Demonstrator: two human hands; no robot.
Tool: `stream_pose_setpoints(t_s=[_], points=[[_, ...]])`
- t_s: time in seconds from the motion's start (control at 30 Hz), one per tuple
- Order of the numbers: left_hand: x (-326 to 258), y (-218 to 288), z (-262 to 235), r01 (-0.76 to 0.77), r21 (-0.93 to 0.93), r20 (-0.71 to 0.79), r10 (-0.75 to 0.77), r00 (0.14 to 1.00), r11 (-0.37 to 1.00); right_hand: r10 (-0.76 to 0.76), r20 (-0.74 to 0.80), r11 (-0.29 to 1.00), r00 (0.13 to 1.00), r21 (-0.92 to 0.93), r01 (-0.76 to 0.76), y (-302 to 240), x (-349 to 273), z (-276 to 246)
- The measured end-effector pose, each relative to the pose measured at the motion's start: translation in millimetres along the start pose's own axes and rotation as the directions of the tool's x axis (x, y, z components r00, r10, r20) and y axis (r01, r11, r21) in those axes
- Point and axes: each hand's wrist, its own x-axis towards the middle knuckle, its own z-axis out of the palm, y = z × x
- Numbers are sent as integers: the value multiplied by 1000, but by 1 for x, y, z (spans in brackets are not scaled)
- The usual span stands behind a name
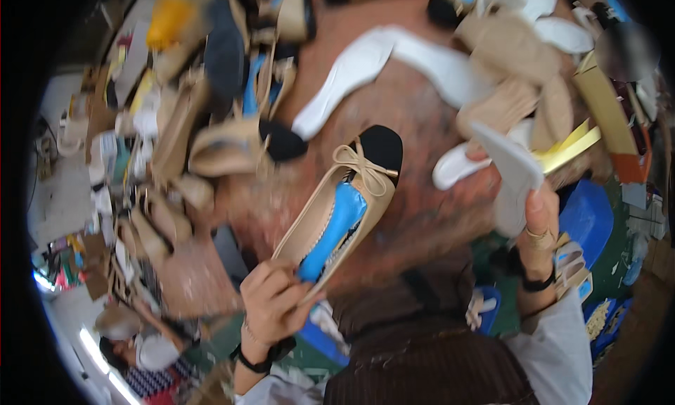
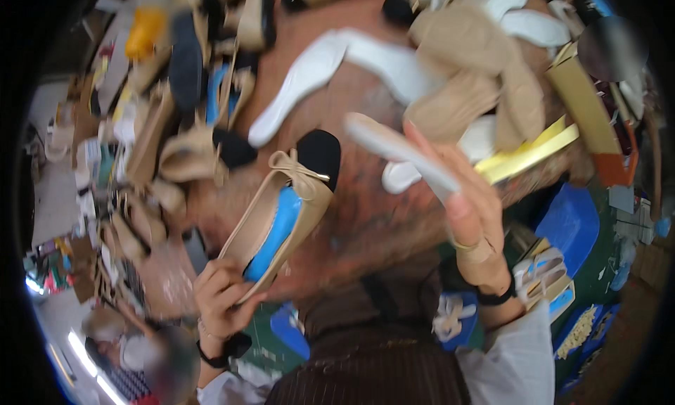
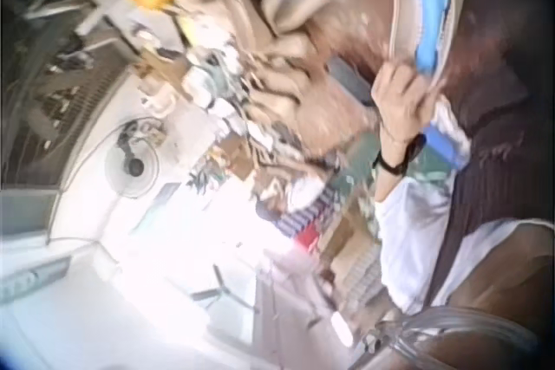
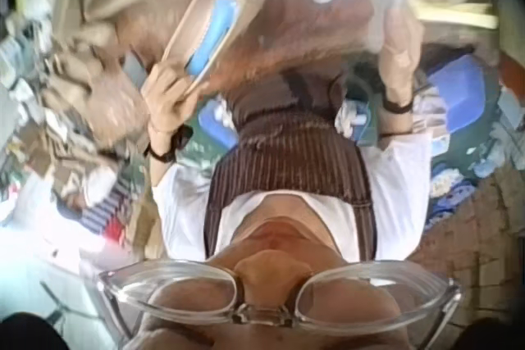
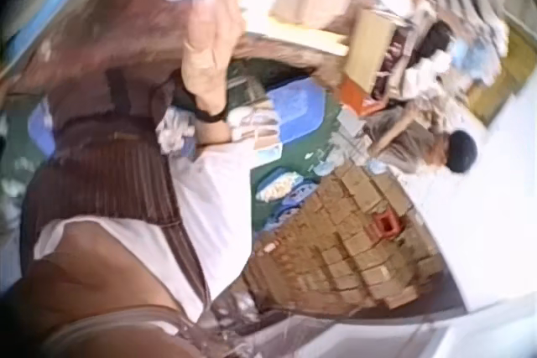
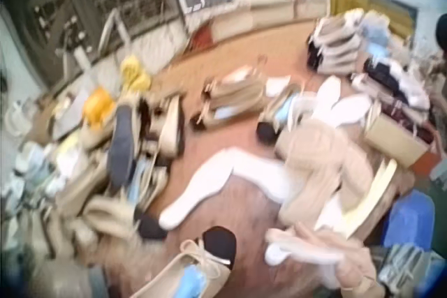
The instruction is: The person picks up a shoe and an insole, inserts the insole into the shoe, and presses it down by hand. They then wipe the inside of the shoe with a cloth and place it back on the table, repeating the process for several shoes.
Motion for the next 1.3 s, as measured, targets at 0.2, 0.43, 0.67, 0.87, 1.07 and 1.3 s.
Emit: stream_pose_setpoints(t_s=[0.2,0.43,0.67,0.87,1.07,1.3], points=[[-125,-62,75,298,163,-86,-288,954,940,-372,547,730,750,-327,600,35,-14,103],[-145,-69,139,288,-300,-506,-408,760,909,-333,733,693,592,-236,682,79,-32,217],[-146,-75,152,185,-390,-569,-394,722,902,-266,753,771,601,-208,602,86,-41,256],[-149,-80,154,127,-449,-546,-384,745,885,-222,761,774,610,-243,585,89,-41,262],[-155,-87,159,69,-514,-559,-395,729,855,-87,821,765,565,-308,565,82,-43,263],[-145,-89,139,115,-450,-518,-363,775,886,-234,922,750,309,-31,660,95,-40,273]])
